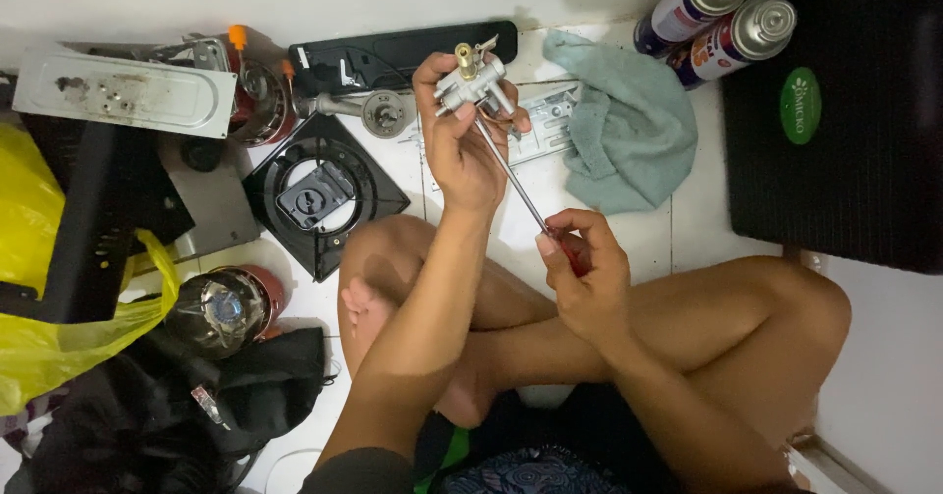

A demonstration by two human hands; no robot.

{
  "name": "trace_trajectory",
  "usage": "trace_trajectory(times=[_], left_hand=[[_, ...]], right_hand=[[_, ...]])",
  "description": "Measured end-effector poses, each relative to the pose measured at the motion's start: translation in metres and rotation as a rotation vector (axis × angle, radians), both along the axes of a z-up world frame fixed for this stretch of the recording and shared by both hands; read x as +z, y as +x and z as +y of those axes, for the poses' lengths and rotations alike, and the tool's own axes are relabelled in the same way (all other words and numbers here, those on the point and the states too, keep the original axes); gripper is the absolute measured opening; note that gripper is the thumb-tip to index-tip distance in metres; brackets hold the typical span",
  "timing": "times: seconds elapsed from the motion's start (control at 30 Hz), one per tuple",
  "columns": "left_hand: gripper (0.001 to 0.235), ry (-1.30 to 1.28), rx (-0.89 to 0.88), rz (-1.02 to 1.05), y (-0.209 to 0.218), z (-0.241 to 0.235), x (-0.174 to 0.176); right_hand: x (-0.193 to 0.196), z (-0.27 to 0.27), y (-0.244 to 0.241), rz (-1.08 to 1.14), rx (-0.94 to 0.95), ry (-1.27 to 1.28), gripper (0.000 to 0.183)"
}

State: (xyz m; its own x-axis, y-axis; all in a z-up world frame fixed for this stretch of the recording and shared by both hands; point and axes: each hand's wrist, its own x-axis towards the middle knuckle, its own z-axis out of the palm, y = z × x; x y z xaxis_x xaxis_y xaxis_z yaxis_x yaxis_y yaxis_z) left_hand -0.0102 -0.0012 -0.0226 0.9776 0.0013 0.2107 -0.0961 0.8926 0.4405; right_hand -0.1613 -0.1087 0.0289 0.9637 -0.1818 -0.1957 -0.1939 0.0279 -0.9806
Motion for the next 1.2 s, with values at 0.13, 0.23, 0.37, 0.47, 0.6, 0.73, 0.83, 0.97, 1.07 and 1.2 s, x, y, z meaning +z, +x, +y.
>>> trace_trajectory(times=[0.13, 0.23, 0.37, 0.47, 0.6, 0.73, 0.83, 0.97, 1.07, 1.2], left_hand=[[0.044, -0.014, -0.001, 0.004, 0.001, -0.001, 0.0], [0.042, -0.009, -0.003, 0.013, 0.001, -0.001, 0.0], [0.042, 0.016, 0.014, 0.031, 0.0, -0.001, 0.001], [0.043, 0.019, 0.016, 0.055, 0.0, -0.001, 0.003], [0.041, 0.031, 0.019, 0.059, 0.0, -0.001, 0.006], [0.042, 0.01, 0.014, 0.062, 0.001, 0.0, 0.002], [0.042, -0.037, 0.004, 0.078, 0.003, 0.004, -0.003], [0.042, -0.11, 0.002, 0.135, 0.007, 0.007, -0.005], [0.041, -0.14, -0.004, 0.163, 0.01, 0.006, -0.004], [0.042, -0.119, 0.007, 0.171, 0.008, 0.009, 0.0]], right_hand=[[0.002, 0.0, -0.002, 0.03, -0.018, 0.119, 0.019], [0.001, -0.001, -0.002, 0.038, -0.022, 0.164, 0.019], [-0.002, -0.002, -0.001, 0.017, -0.011, 0.186, 0.02], [-0.002, -0.003, 0.0, 0.005, 0.0, 0.189, 0.019], [-0.002, -0.002, 0.0, 0.015, -0.006, 0.209, 0.019], [-0.006, -0.008, 0.001, -0.029, -0.003, 0.129, 0.019], [-0.013, -0.031, 0.01, -0.045, -0.001, -0.157, 0.023], [-0.037, -0.085, 0.033, 0.063, 0.253, -0.186, 0.013], [-0.054, -0.102, 0.045, 0.218, 0.481, -0.155, 0.008], [-0.074, -0.083, 0.05, 0.355, 0.717, -0.325, 0.006]])
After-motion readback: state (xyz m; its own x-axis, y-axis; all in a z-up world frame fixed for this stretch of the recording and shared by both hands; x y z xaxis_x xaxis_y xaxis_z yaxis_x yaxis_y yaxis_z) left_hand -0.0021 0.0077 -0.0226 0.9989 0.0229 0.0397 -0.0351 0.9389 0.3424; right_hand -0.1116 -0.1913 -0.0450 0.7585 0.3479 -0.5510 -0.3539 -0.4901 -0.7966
